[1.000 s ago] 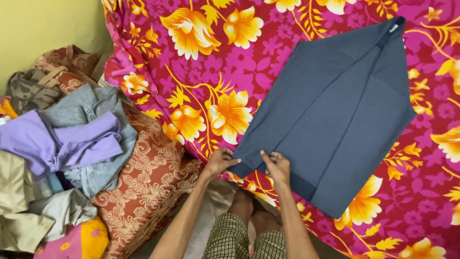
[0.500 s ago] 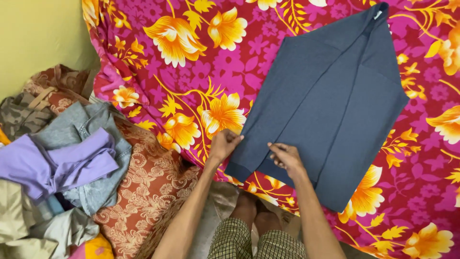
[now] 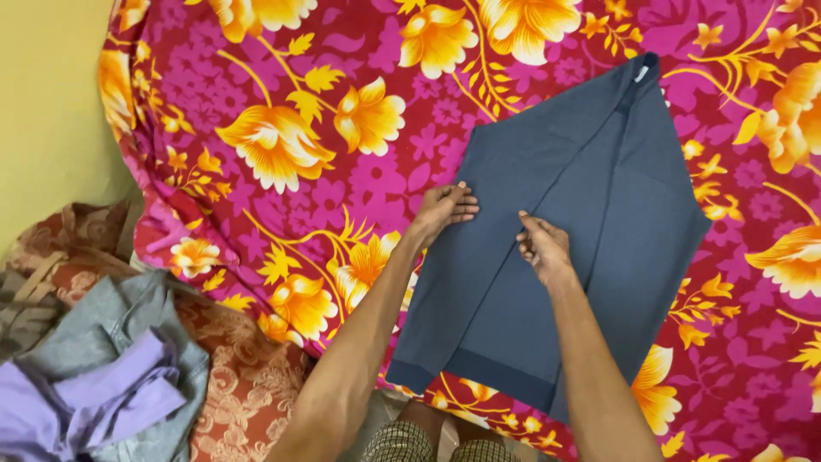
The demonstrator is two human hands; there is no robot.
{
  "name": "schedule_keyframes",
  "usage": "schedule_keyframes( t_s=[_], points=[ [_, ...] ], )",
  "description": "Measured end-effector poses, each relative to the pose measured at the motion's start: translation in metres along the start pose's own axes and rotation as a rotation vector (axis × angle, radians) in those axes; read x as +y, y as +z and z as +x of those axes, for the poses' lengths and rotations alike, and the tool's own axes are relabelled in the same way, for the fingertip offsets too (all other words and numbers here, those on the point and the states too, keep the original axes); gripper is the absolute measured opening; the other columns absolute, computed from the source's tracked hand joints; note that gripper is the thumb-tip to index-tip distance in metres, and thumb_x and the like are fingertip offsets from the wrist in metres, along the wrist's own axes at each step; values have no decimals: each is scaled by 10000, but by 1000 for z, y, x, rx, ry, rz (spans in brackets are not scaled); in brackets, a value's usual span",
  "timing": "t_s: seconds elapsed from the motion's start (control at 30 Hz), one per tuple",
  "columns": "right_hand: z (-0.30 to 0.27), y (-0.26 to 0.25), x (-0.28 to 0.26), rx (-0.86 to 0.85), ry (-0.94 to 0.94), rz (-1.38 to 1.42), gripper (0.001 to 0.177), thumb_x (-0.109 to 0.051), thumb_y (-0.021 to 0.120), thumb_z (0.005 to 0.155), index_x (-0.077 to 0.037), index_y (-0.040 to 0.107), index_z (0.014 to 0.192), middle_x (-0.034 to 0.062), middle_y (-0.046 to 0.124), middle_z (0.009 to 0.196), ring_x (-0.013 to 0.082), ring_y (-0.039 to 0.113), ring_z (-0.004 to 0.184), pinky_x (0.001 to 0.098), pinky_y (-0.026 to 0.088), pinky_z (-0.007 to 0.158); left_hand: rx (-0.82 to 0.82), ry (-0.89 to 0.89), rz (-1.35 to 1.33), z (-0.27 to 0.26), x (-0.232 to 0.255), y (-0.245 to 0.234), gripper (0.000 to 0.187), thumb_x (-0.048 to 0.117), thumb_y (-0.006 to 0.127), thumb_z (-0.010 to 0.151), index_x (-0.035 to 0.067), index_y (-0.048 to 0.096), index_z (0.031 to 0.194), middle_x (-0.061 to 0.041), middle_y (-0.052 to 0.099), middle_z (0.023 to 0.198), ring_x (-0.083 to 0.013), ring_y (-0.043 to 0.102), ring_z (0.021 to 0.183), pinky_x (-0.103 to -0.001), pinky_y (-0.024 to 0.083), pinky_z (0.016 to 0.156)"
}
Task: Folding a blue sweatshirt on a bed.
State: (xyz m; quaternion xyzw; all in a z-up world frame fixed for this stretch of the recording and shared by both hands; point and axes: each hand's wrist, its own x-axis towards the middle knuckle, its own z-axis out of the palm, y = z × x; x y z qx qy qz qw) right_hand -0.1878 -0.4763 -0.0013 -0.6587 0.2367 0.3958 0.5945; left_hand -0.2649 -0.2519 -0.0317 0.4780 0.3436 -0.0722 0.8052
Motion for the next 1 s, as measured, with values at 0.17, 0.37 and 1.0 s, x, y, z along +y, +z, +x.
schedule_keyframes(
  t_s=[0.17, 0.37, 1.0],
  points=[
    [36, -5, -55, 45, -32, 98, 253, -315, 804, 903, -104, 670, 940, 6, 615, 669, 88, 513, 499, 235, 396, 452, -50, -34, -25, 52, 49, 25, 598, 449, 479, 1043, -56, 529, 1360, -203, 699, 1215, -276, 727, 1079, -378, 607, 923],
    [86, -26, -88, 82, -50, 105, 199, -231, 819, 884, -95, 689, 947, -2, 626, 689, 76, 519, 512, 230, 384, 455, -110, 7, -93, 120, 71, 26, 592, 434, 458, 1064, -73, 527, 1363, -222, 697, 1235, -299, 717, 1119, -399, 596, 961],
    [147, 35, -165, 571, -1009, -1216, 852, -470, 517, 1117, 182, 251, 1597, 364, 169, 1678, 467, 121, 1586, 583, 91, 1297, -52, 898, 1657, 92, 82, 80, 669, 368, 527, 1016, 31, 372, 1572, -137, 313, 1665, -294, 224, 1562, -477, 152, 1287]
  ],
)
